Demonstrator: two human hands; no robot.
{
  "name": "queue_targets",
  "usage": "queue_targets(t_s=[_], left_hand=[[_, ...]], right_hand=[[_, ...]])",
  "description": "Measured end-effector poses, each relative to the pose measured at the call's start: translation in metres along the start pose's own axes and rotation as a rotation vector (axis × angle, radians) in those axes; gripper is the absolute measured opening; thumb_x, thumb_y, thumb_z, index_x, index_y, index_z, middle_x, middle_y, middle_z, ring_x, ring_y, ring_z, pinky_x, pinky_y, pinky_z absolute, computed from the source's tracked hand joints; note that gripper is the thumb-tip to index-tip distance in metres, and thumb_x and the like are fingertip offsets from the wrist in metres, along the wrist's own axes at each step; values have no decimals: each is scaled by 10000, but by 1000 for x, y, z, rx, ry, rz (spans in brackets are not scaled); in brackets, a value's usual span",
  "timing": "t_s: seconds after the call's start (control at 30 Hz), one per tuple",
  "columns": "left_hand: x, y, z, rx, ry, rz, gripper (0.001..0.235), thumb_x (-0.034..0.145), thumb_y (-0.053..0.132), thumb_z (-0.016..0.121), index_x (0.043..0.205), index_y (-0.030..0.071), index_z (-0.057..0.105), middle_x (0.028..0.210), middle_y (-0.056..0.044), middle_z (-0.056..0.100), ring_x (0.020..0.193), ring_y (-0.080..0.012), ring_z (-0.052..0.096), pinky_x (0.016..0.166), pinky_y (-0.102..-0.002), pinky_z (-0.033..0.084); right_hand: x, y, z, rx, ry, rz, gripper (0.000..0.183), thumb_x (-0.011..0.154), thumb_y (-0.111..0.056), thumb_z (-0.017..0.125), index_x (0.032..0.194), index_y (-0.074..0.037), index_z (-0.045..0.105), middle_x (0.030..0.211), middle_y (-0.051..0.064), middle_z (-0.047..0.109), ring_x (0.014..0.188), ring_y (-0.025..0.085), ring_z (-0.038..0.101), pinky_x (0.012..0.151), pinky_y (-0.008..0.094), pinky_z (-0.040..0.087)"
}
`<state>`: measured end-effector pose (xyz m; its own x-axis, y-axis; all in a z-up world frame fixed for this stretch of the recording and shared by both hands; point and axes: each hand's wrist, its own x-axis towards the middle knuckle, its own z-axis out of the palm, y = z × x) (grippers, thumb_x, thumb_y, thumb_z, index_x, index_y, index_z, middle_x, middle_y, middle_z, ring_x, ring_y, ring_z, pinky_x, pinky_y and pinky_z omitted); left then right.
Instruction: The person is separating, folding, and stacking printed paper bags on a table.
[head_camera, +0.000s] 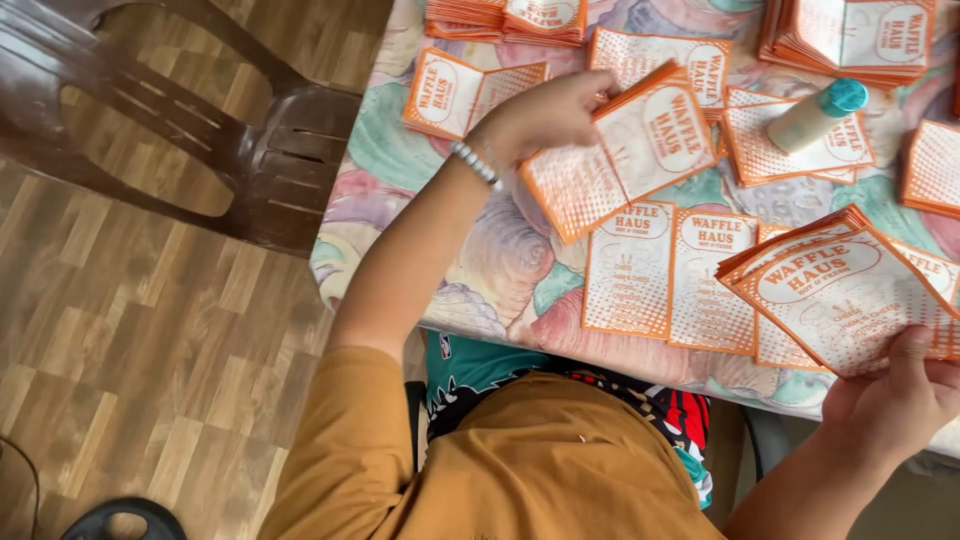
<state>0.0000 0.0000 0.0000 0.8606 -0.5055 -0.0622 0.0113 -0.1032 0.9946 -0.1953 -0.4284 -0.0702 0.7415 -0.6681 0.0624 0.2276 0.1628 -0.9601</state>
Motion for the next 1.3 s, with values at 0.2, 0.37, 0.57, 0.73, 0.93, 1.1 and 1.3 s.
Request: queue_targets(t_s=[0.2,0.37,0.57,0.73,0.93,1.1,1.3], left_hand=[[124,-46,24,933,27,63,294,768,-4,421,969,167,552,986,-80,694,848,-290,615,708,-419,430],[50,6,82,1091,438,329,241,895,-97,541,1100,25,574,937,-136,626,794,-334,645,638,-463,536],[-117,50,117,61,371,384,656,1067,584,279,1417,82,514,1318,-158,702,1326,-242,633,1178,-371,449],[-186,-8,114,-38,781,432,576,1060,556,377,1289,105,652,1027,-113,746,1023,-217,701,939,-385,544],[-208,-59,94,-123,1119,412,526,1016,567,488,1032,79,682,883,-111,720,893,-171,666,846,-314,534],[-199,-59,101,-11,1139,495,208,1006,286,628,1002,83,671,821,-55,711,820,-149,670,802,-310,527],[-200,-68,101,6,1174,452,210,1006,232,648,848,94,658,711,-14,619,726,-110,576,731,-285,490]], right_hand=[[-7,-18,11,3,-244,-90,291,1118,-107,590,1405,-149,582,1433,68,685,1372,193,694,1266,362,602],[13,26,-3,67,-134,-80,173,1091,-52,661,1213,-148,585,1200,30,716,1078,91,701,1026,247,600],[-56,6,96,49,-475,-249,211,1101,-158,647,1110,-197,439,941,-64,463,842,25,427,778,188,351],[-119,30,166,53,-824,-437,273,1078,-80,583,1169,-87,326,1105,166,571,1107,319,623,1080,466,448],[-162,38,198,-126,-1088,-451,634,995,9,680,1471,-13,263,1213,208,556,1241,346,563,1116,565,389],[-164,43,198,-48,-1035,-318,754,875,211,497,1539,-49,255,1148,180,560,1165,287,599,1022,428,465],[-165,52,192,-69,-1012,-223,522,923,141,544,1408,-2,414,1023,125,597,1016,209,594,904,354,475]])
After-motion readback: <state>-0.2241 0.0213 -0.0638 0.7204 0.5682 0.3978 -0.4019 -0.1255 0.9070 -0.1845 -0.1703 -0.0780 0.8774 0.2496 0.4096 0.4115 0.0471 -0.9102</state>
